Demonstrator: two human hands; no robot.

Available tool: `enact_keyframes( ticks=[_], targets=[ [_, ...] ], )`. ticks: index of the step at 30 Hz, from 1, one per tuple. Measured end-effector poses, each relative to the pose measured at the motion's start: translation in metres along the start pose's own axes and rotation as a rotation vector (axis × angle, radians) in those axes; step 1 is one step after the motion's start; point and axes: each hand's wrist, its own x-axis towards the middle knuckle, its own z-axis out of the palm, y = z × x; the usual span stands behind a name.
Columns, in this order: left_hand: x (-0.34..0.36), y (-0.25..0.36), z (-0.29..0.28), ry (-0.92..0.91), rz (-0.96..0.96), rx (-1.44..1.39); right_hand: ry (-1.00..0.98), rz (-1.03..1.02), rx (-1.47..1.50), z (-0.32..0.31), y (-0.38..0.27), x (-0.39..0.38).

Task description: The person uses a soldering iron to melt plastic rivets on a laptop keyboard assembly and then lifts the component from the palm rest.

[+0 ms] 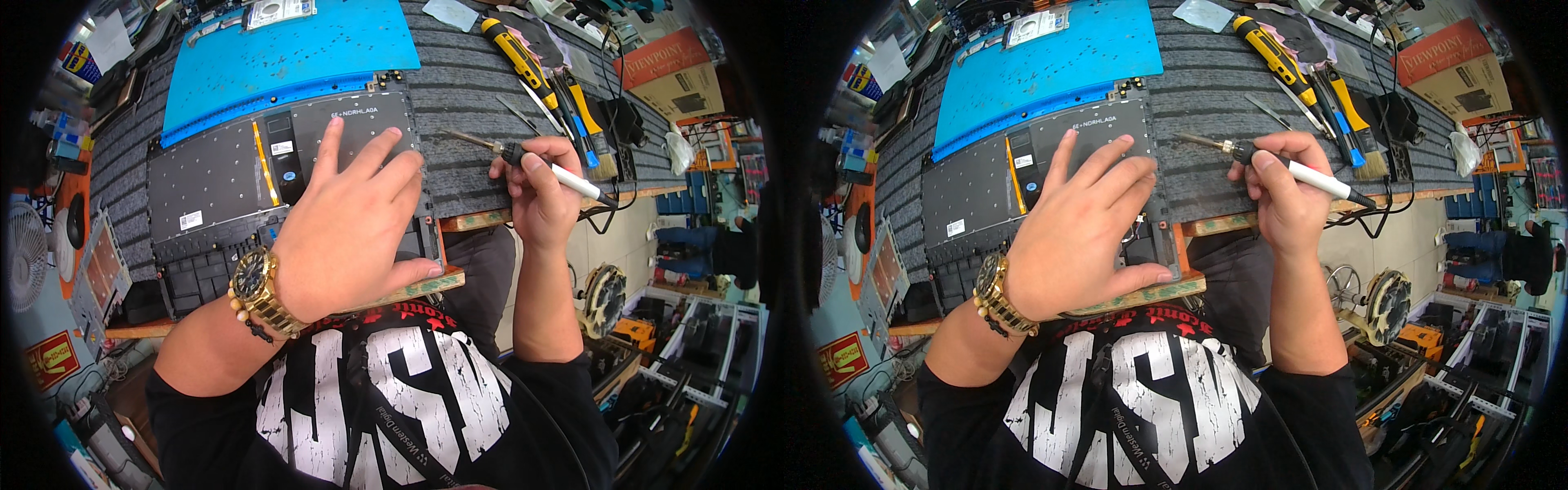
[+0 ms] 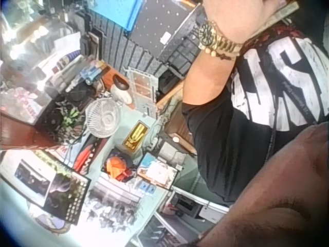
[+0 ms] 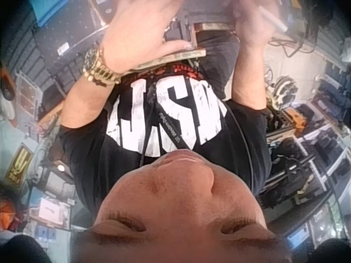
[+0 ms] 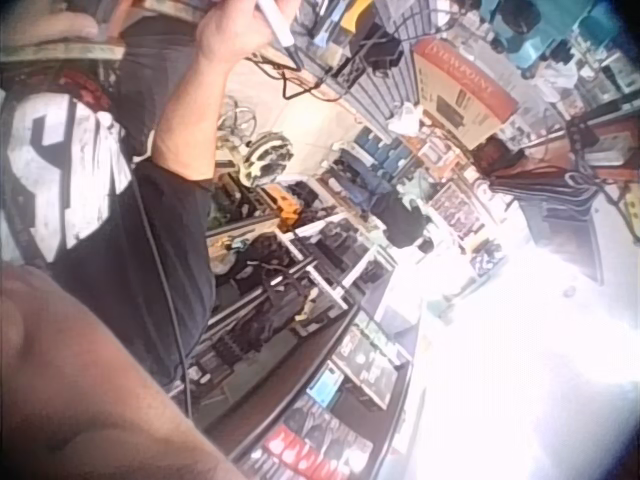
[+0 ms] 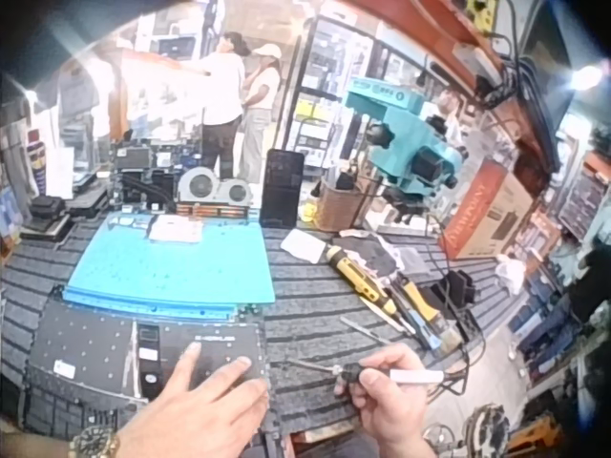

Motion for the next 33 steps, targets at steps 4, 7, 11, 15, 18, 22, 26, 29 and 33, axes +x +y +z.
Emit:
enact_keyframes(
  ticks=[4, 7, 11, 15, 18, 22, 26, 29, 33],
  targets=[
    [0.002, -0.007, -0.002, -0.016, 0.024, -0.089, 0.019, 0.008, 0.003, 0.000, 0.000, 0.000],
    [-0.002, -0.005, -0.002, 0.025, 0.030, -0.043, 0.007, 0.000, 0.030, -0.001, 0.000, 0.002],
    [-0.005, -0.008, -0.001, 0.105, 0.017, -0.039, 0.025, 0.006, 0.042, -0.002, -0.001, 0.001],
    [-0.004, -0.008, 0.002, 0.093, -0.023, -0.057, 0.034, -0.004, 0.047, -0.001, 0.000, 0.002],
    [-0.004, -0.008, 0.002, 0.059, -0.043, -0.042, 0.039, 0.003, 0.059, -0.002, 0.001, 0.003],
    [-0.005, -0.008, 0.001, 0.046, -0.046, -0.018, 0.055, 0.011, 0.071, -0.003, 0.001, 0.004],
    [-0.003, -0.009, 0.004, 0.087, -0.057, -0.011, 0.066, 0.031, 0.093, 0.000, 0.001, 0.005],
    [-0.003, -0.010, 0.006, 0.118, -0.036, 0.013, 0.091, 0.053, 0.097, 0.004, -0.003, 0.011],
    [-0.003, -0.010, 0.009, 0.122, -0.034, 0.019, 0.065, 0.055, 0.063, 0.012, -0.012, 0.035]
  ],
)
